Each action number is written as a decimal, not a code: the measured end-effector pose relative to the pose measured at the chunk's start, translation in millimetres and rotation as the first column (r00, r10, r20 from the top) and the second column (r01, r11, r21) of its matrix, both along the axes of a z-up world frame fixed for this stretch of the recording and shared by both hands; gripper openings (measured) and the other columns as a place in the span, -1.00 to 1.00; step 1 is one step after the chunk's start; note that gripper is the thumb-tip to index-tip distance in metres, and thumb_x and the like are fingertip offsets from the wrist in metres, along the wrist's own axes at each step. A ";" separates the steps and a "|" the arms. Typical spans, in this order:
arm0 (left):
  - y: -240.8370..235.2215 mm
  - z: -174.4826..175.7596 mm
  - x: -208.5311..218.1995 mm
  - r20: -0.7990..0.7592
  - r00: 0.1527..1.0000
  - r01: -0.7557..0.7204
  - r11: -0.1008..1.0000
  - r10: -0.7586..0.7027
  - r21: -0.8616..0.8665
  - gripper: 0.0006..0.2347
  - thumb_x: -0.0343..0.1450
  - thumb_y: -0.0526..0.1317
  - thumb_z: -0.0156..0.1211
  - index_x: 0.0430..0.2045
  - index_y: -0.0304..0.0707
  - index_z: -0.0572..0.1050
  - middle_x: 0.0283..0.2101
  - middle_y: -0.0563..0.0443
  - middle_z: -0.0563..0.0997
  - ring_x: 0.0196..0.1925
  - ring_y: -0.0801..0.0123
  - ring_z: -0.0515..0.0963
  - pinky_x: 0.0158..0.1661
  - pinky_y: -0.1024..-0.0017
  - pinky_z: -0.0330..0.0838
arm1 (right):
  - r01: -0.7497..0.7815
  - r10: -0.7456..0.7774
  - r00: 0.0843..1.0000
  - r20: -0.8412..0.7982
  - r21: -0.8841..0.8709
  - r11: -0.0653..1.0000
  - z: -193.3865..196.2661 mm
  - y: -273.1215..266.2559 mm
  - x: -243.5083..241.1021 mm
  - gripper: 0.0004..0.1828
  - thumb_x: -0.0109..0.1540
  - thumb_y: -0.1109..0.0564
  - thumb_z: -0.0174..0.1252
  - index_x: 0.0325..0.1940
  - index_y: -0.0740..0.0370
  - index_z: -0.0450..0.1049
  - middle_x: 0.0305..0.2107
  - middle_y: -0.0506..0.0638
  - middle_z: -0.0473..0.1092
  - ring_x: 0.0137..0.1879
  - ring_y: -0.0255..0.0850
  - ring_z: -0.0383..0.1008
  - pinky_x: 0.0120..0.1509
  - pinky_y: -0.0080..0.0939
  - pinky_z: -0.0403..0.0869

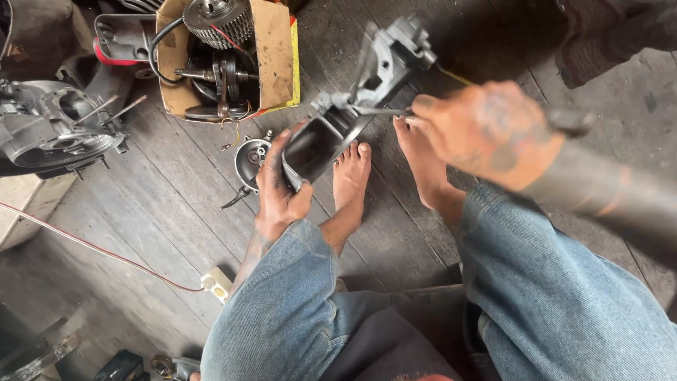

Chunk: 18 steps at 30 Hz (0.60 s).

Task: Cleaning dirt and old gasket residue from a motorcycle engine casing using a screwdriver as a scraping tool.

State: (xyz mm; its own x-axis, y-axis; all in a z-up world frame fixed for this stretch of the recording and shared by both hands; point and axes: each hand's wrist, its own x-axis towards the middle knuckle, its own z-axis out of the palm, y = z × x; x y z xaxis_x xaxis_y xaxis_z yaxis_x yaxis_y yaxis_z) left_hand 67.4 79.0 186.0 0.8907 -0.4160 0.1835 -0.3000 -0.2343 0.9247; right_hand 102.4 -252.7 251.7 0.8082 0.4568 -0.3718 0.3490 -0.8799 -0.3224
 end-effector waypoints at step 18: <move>-8.5 5.0 2.1 0.032 0.999 -0.042 0.999 0.041 0.020 -0.32 0.23 -0.42 0.05 0.37 -0.27 0.17 0.33 -0.34 0.42 0.39 -0.14 0.48 0.41 0.01 0.41 | 0.030 -0.039 0.984 0.176 0.052 0.998 26.3 -19.7 6.5 -0.69 0.52 0.08 0.16 -0.33 0.06 0.50 -0.74 -0.14 0.38 -0.77 -0.26 0.32 -0.65 -0.24 0.30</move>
